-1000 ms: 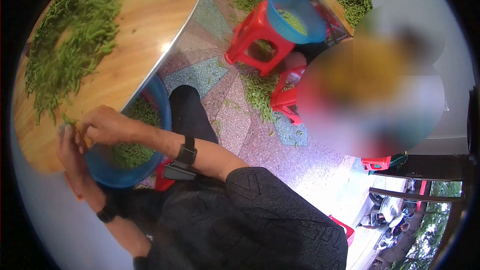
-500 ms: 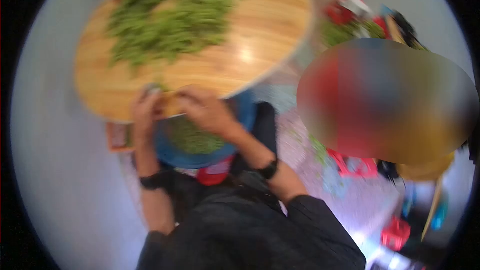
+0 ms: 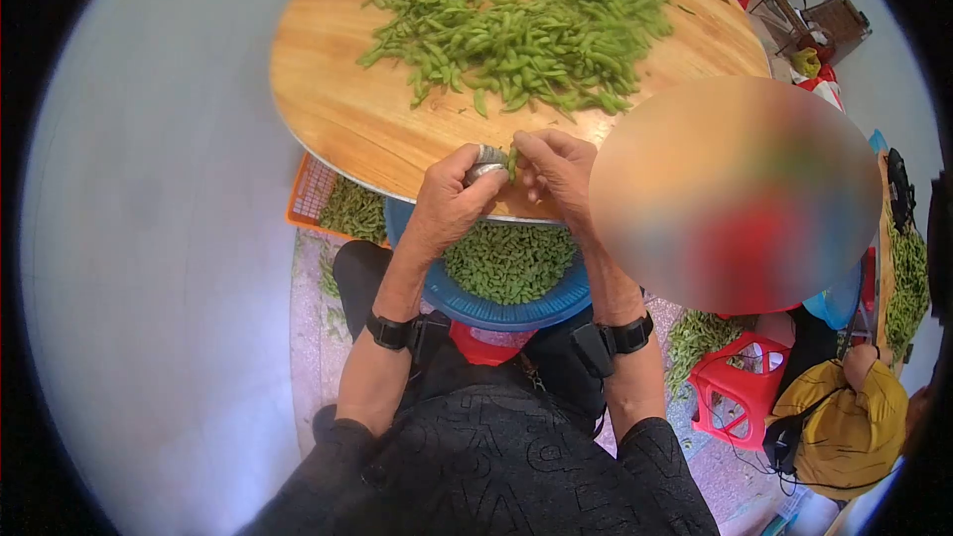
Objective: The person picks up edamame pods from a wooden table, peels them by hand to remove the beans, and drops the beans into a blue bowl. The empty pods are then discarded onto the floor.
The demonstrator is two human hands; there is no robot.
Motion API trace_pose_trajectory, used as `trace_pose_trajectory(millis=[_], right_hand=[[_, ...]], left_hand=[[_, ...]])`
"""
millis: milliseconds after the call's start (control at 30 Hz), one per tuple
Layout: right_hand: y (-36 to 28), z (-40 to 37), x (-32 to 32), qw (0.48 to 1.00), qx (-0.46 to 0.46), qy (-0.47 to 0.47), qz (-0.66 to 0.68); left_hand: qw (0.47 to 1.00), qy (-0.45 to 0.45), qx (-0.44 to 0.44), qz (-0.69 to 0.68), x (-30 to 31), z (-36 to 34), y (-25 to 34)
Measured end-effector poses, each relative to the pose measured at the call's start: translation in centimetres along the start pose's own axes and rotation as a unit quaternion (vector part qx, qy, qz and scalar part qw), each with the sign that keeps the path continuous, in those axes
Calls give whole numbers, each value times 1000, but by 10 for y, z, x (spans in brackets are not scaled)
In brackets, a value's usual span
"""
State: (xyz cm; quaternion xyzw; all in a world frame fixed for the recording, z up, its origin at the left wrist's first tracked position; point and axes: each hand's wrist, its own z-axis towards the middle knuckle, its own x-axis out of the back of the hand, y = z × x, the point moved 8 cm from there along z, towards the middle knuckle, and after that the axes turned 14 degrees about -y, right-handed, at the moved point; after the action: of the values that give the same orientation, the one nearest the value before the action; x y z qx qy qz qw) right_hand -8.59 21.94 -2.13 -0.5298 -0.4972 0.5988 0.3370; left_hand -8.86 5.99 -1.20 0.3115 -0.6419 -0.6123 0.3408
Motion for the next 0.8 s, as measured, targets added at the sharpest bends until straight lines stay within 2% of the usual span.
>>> trace_pose_trajectory(millis=[467,567,667,800], right_hand=[[3,-1,-6,999,-16,-21,-30],[-3,-4,-10,998,12,18,-56],[-8,-8,-14,994,2,63,-87],[-4,-4,-10,995,9,49,-81]], left_hand=[[999,-23,31,-19,-3,1,1],[1000,1,11,28,0,5,-7],[992,41,-43,108,3,6,-1],[986,63,-42,151,3,5,7]])
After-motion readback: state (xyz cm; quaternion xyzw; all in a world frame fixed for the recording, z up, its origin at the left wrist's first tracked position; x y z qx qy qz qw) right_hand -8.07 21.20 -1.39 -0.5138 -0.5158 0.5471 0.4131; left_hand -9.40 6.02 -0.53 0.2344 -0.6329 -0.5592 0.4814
